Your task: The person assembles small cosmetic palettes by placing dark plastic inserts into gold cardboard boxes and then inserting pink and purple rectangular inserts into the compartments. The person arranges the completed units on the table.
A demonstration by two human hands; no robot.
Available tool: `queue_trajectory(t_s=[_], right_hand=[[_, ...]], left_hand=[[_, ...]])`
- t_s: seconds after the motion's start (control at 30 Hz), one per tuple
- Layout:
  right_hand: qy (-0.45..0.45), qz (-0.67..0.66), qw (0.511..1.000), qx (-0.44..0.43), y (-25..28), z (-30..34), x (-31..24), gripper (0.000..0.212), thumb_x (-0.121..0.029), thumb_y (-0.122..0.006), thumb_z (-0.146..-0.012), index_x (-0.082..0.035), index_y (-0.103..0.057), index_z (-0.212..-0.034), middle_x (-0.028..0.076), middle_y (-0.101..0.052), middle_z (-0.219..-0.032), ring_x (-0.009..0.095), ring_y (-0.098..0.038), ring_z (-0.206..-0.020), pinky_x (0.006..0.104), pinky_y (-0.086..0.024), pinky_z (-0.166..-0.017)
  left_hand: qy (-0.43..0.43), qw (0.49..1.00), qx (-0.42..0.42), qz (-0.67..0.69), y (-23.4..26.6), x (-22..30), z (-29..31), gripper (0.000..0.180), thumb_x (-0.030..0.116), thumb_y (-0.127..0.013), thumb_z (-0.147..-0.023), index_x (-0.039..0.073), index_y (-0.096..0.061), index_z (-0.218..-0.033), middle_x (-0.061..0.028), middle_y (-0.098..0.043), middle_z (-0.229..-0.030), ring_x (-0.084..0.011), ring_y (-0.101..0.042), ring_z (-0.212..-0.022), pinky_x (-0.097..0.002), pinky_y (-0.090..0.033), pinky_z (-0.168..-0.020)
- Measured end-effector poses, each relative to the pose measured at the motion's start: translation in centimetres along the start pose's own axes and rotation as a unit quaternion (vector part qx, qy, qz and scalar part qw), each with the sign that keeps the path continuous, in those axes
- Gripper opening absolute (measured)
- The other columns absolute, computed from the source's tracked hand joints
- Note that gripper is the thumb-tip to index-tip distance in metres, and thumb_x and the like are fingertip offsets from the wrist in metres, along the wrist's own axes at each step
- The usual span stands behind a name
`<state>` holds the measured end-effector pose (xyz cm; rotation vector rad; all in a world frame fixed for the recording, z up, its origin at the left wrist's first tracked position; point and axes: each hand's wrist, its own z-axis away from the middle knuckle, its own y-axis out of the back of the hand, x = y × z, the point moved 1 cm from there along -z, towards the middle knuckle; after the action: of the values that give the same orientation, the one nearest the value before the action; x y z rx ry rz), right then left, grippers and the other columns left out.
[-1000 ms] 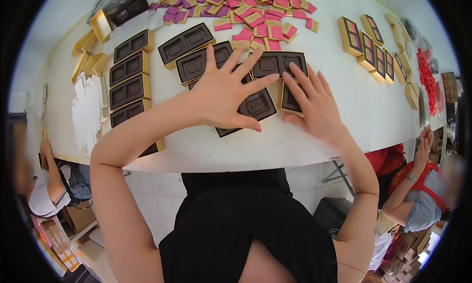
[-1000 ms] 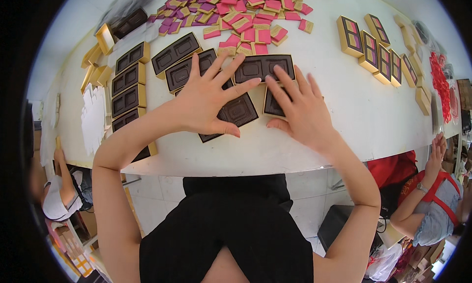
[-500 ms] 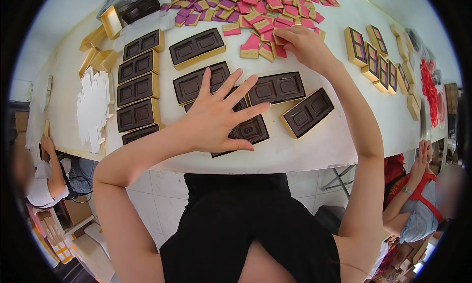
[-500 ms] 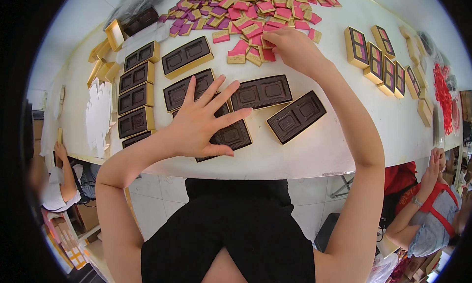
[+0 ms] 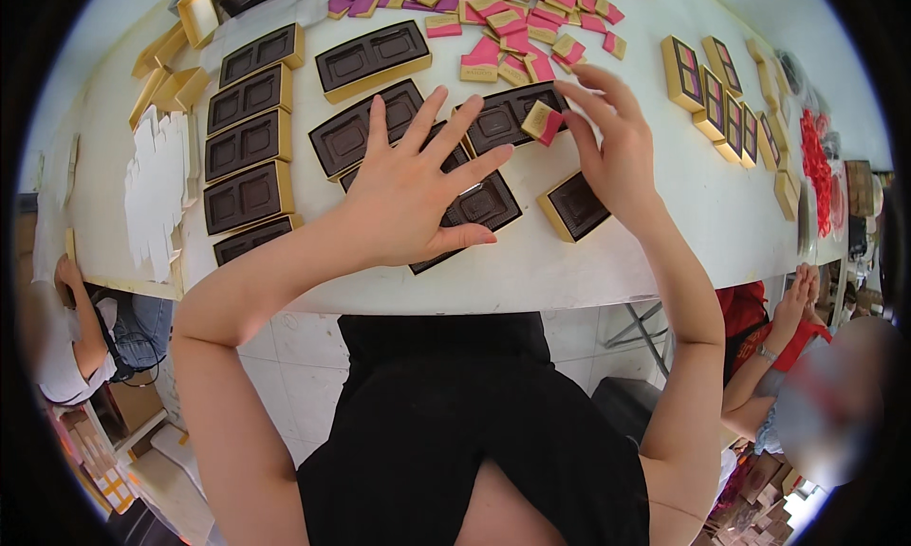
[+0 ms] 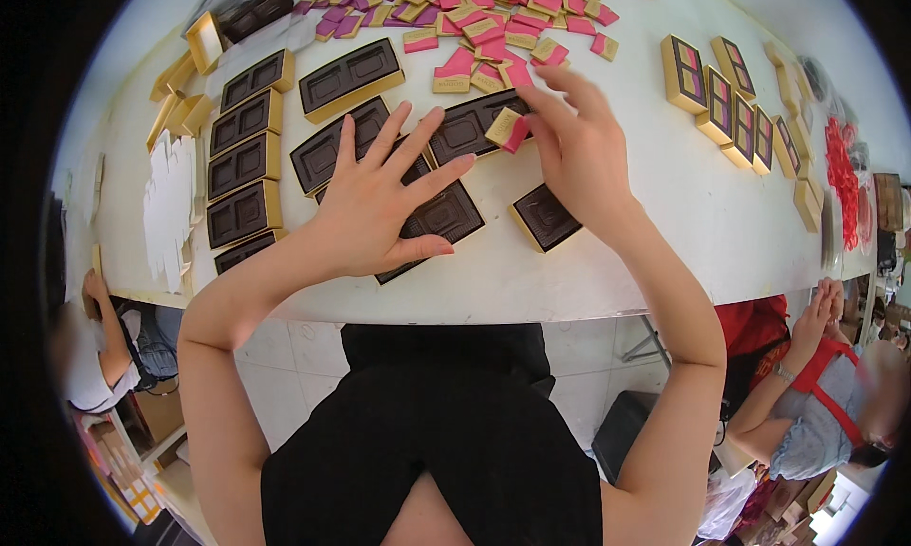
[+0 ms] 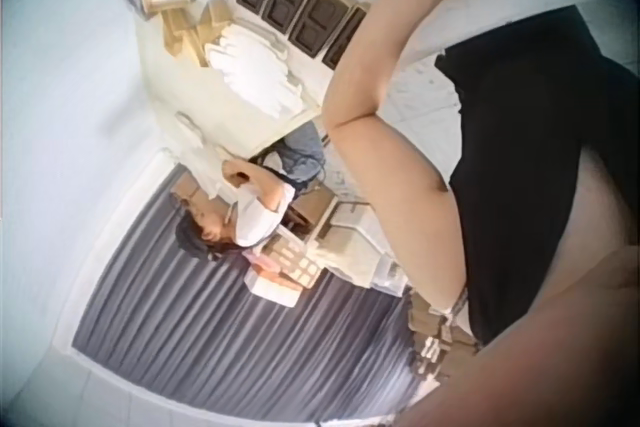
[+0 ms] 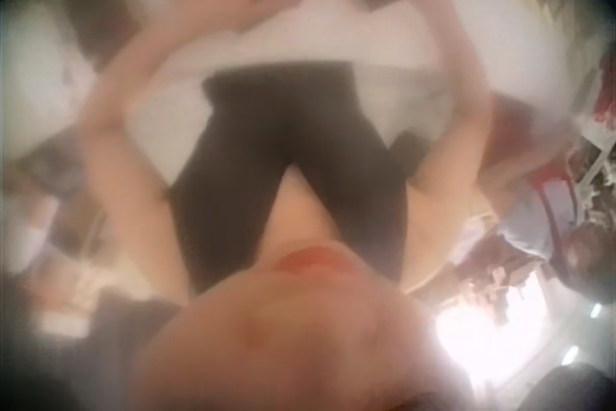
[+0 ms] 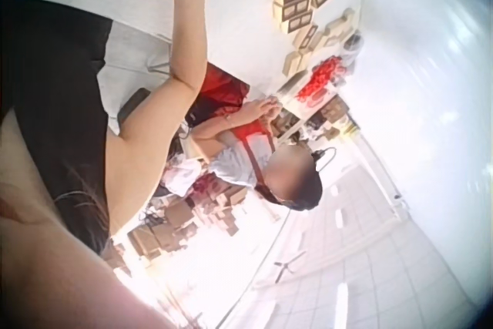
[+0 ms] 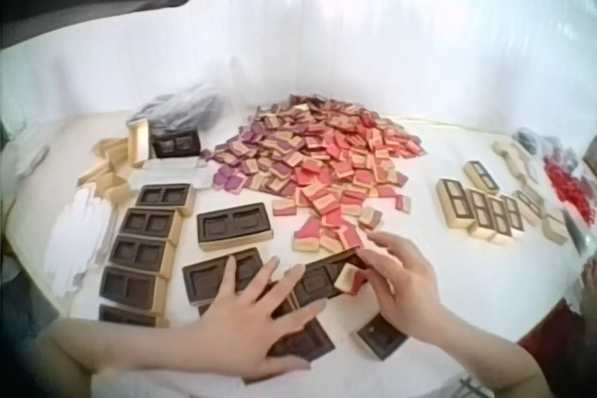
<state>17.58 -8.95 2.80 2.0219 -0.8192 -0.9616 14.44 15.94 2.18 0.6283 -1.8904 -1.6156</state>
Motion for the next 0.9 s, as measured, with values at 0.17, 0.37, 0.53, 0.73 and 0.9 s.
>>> queue_trajectory(t_s=[0.17, 0.37, 0.53, 0.73, 0.9], right_hand=[[0.120, 0.044, 0.988, -0.086, -0.3, 1.2, -0.8, 0.035, -0.006, -0.068, -0.084, -0.004, -0.064, -0.119, 0.010, -0.060, -0.131, 0.028, -0.057, -0.122, 0.0442, -0.046, -0.106], [0.132, 0.137, 0.981, -0.043, -1.3, -0.4, -0.9, 0.041, -0.003, -0.074, -0.074, -0.004, -0.067, -0.114, 0.006, -0.064, -0.115, 0.026, -0.060, -0.096, 0.0411, -0.051, -0.085], [0.161, 0.068, 0.984, -0.032, -1.6, 0.5, -0.3, 0.041, -0.001, -0.074, -0.073, -0.002, -0.066, -0.113, 0.007, -0.063, -0.110, 0.026, -0.059, -0.102, 0.0391, -0.051, -0.087], [0.129, 0.042, 0.973, -0.187, 0.1, -2.1, -1.1, 0.043, 0.010, -0.066, -0.073, 0.000, -0.065, -0.115, 0.009, -0.061, -0.113, 0.031, -0.058, -0.107, 0.0381, -0.051, -0.090], [-0.004, -0.032, 0.948, -0.317, 1.3, -7.9, -0.7, 0.030, 0.004, -0.058, -0.083, -0.005, -0.070, -0.110, 0.011, -0.065, -0.104, 0.027, -0.063, -0.098, 0.0385, -0.052, -0.082]], left_hand=[[0.005, 1.000, -0.013, 0.009, -0.5, -0.2, 0.1, 0.080, 0.069, -0.058, -0.084, 0.028, -0.041, -0.150, -0.0168, -0.021, -0.161, -0.0445, -0.014, -0.149, -0.0788, -0.013, -0.105], [0.008, 1.000, -0.004, 0.008, -0.6, -0.2, 0.3, 0.084, 0.071, -0.056, -0.085, 0.022, -0.039, -0.151, -0.0161, -0.024, -0.161, -0.0432, -0.016, -0.148, -0.0786, -0.015, -0.105], [-0.002, 1.000, 0.006, 0.028, -0.8, -0.2, 0.3, 0.084, 0.071, -0.055, -0.085, 0.019, -0.040, -0.151, -0.0167, -0.028, -0.159, -0.0430, -0.020, -0.147, -0.0784, -0.016, -0.105], [-0.007, 0.998, 0.024, 0.049, -1.0, -0.4, 0.3, 0.084, 0.070, -0.055, -0.085, 0.018, -0.042, -0.149, -0.0177, -0.029, -0.158, -0.0438, -0.022, -0.146, -0.0795, -0.017, -0.103], [-0.008, 0.998, 0.034, 0.050, -0.9, -0.6, 0.6, 0.082, 0.069, -0.054, -0.086, 0.017, -0.042, -0.149, -0.0179, -0.029, -0.157, -0.0443, -0.022, -0.146, -0.0798, -0.018, -0.102]])
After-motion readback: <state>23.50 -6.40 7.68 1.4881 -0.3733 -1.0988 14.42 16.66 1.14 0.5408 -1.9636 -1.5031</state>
